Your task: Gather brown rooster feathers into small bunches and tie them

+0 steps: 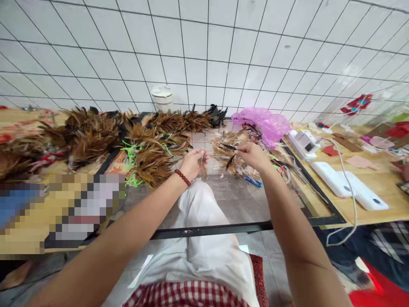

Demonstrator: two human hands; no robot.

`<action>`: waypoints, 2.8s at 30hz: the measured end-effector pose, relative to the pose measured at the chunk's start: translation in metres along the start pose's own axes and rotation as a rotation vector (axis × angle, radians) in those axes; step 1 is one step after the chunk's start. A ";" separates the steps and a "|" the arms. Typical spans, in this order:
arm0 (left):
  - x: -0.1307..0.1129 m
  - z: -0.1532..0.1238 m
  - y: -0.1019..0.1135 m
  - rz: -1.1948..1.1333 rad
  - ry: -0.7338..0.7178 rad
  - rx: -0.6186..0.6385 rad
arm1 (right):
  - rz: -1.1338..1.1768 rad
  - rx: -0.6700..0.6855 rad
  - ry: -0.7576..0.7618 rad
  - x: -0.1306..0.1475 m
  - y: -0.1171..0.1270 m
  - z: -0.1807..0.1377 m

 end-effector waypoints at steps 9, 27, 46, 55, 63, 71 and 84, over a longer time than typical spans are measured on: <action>-0.006 -0.011 -0.011 -0.040 0.121 -0.009 | 0.702 -0.086 -0.216 0.021 -0.057 -0.004; -0.004 -0.014 -0.016 -0.189 0.111 -0.022 | 0.395 -0.122 0.205 0.036 -0.090 -0.039; -0.015 -0.021 -0.023 -0.062 0.181 0.119 | 0.584 -0.042 0.063 0.033 -0.068 -0.032; -0.014 -0.022 -0.020 0.046 0.283 0.272 | 0.576 0.082 0.135 0.029 -0.066 -0.031; -0.011 -0.025 -0.025 0.155 0.209 0.326 | 0.394 0.101 0.166 0.027 -0.062 -0.031; -0.015 -0.017 -0.020 0.016 0.169 0.007 | -0.331 -0.048 0.480 0.009 -0.024 -0.019; -0.011 -0.021 -0.019 0.026 0.369 0.044 | 0.076 -0.351 0.444 0.013 -0.017 -0.020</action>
Point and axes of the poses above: each hand's wrist, its own z-axis towards the middle knuckle, its own y-axis out of the back of the hand, x = y × z, the point moved 2 cm from there along z, towards the middle knuckle, and after that the axes turned 10 degrees about -y, right-handed, at the moved point
